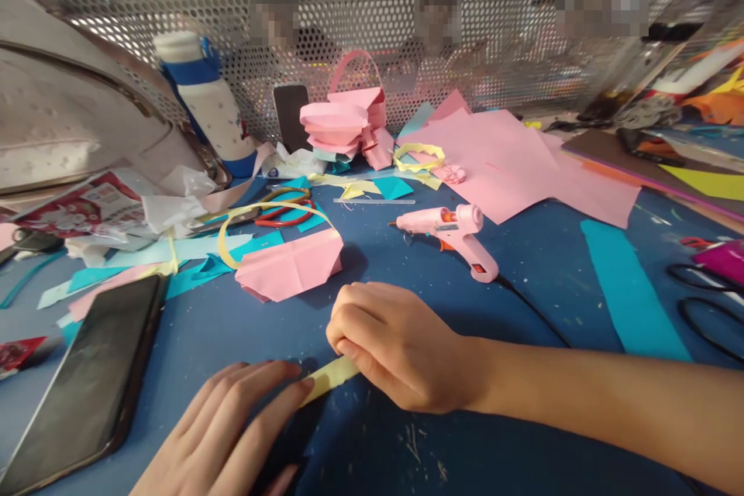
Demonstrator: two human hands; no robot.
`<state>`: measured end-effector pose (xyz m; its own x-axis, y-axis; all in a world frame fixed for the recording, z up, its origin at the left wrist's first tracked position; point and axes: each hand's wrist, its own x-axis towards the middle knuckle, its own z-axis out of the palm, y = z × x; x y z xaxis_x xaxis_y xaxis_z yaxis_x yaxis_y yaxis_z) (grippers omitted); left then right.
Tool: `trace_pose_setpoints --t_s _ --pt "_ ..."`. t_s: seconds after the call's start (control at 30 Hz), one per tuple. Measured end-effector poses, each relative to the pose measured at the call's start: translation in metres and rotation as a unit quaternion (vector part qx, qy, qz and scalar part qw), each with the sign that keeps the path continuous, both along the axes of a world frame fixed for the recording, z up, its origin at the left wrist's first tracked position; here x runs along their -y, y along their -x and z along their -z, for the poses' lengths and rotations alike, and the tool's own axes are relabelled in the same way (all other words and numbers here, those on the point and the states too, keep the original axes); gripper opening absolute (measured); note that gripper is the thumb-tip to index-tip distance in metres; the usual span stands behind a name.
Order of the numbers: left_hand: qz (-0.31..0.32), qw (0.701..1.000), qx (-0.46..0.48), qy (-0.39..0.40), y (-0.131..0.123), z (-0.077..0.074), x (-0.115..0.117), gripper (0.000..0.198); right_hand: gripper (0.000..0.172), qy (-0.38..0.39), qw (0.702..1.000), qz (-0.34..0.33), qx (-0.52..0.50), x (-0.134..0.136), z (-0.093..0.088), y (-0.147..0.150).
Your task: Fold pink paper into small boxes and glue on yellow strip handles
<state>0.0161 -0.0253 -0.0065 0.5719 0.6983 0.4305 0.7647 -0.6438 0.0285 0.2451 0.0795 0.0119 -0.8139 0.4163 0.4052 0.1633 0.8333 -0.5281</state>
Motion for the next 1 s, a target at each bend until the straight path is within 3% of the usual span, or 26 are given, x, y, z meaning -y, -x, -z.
trace_pose_setpoints --t_s 0.17,0.33,0.5,0.73,1.0 --pt "-0.041 0.992 0.068 0.099 0.002 -0.004 -0.008 0.027 0.013 0.003 0.996 0.021 0.090 -0.002 -0.001 0.004" --pt "-0.024 0.968 0.140 0.206 0.002 -0.009 -0.015 0.009 0.025 0.002 0.993 -0.027 0.117 -0.003 -0.001 0.004" --pt "-0.008 0.967 0.153 0.203 0.002 -0.014 -0.016 0.014 0.025 -0.048 0.992 -0.079 0.087 -0.003 -0.001 0.001" --pt "0.026 0.967 0.167 0.190 0.006 -0.019 -0.016 0.015 0.021 -0.108 0.989 -0.085 0.059 0.000 0.001 0.001" --pt "0.060 0.968 0.161 0.181 0.006 -0.021 -0.021 0.017 0.019 -0.079 0.994 -0.069 0.018 -0.002 0.004 0.000"
